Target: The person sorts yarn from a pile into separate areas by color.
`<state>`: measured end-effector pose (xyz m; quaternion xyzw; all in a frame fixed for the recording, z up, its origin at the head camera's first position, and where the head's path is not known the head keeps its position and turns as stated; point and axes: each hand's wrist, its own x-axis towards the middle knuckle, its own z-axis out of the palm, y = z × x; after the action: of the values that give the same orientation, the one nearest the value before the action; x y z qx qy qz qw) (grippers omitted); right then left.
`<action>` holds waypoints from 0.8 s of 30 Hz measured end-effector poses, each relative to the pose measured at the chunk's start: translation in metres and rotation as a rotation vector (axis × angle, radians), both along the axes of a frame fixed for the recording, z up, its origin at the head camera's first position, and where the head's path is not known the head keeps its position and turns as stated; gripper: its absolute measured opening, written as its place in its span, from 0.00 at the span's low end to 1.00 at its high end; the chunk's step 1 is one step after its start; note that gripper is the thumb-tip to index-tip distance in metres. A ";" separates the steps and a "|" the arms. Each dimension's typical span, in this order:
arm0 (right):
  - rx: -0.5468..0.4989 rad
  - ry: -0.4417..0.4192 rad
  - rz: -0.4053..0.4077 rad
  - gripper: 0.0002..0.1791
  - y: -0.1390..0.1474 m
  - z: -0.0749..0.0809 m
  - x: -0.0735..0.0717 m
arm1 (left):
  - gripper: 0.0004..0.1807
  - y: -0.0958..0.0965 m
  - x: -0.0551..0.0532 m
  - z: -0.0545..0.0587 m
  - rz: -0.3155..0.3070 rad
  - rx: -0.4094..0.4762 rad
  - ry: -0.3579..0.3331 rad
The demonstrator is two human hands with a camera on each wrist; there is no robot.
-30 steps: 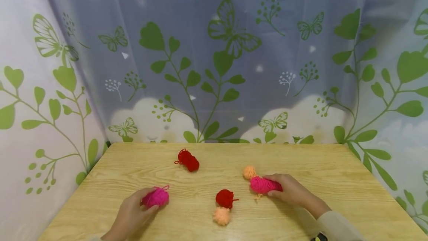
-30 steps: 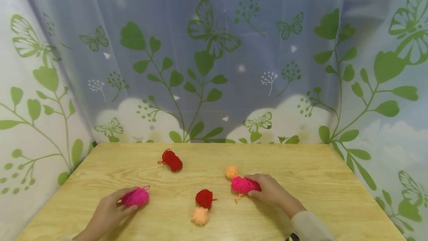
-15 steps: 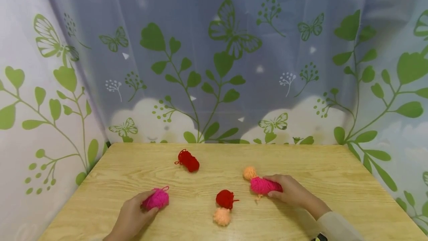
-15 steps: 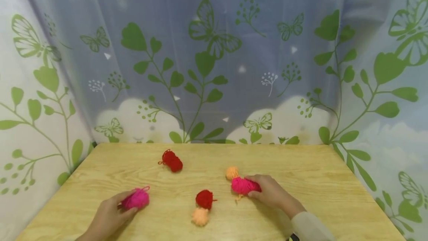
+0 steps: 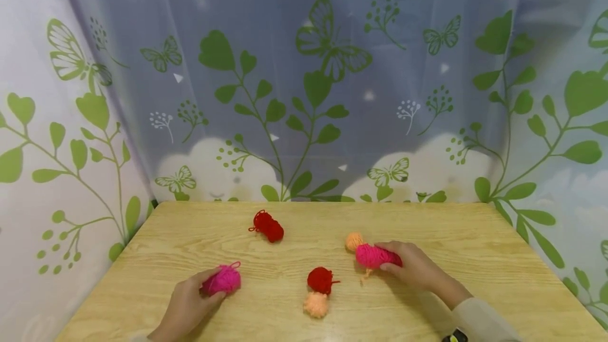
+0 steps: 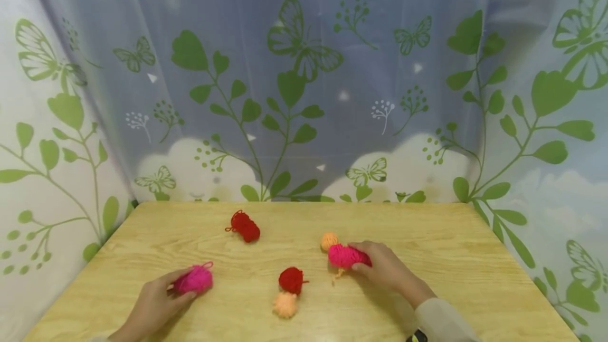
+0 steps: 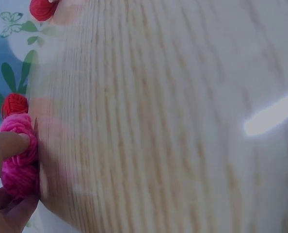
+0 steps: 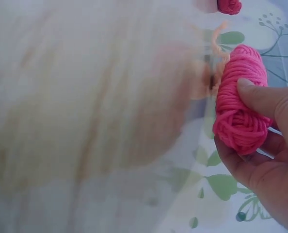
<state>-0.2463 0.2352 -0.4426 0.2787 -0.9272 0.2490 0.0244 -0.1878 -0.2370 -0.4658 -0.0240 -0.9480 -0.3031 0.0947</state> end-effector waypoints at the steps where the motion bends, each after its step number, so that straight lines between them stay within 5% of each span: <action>1: -0.009 0.005 -0.003 0.25 0.000 0.002 0.000 | 0.27 -0.001 0.000 0.000 -0.002 0.000 0.002; 16: -0.121 0.077 -0.070 0.26 -0.025 0.029 0.005 | 0.27 -0.002 -0.002 -0.003 -0.007 -0.014 0.026; 24: -0.253 0.010 -0.060 0.27 -0.055 0.038 0.008 | 0.27 -0.003 -0.001 -0.002 -0.006 -0.010 0.014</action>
<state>-0.2388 0.1799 -0.4047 0.2469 -0.8962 0.3617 0.0712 -0.1891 -0.2395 -0.4683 -0.0295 -0.9487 -0.2985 0.1002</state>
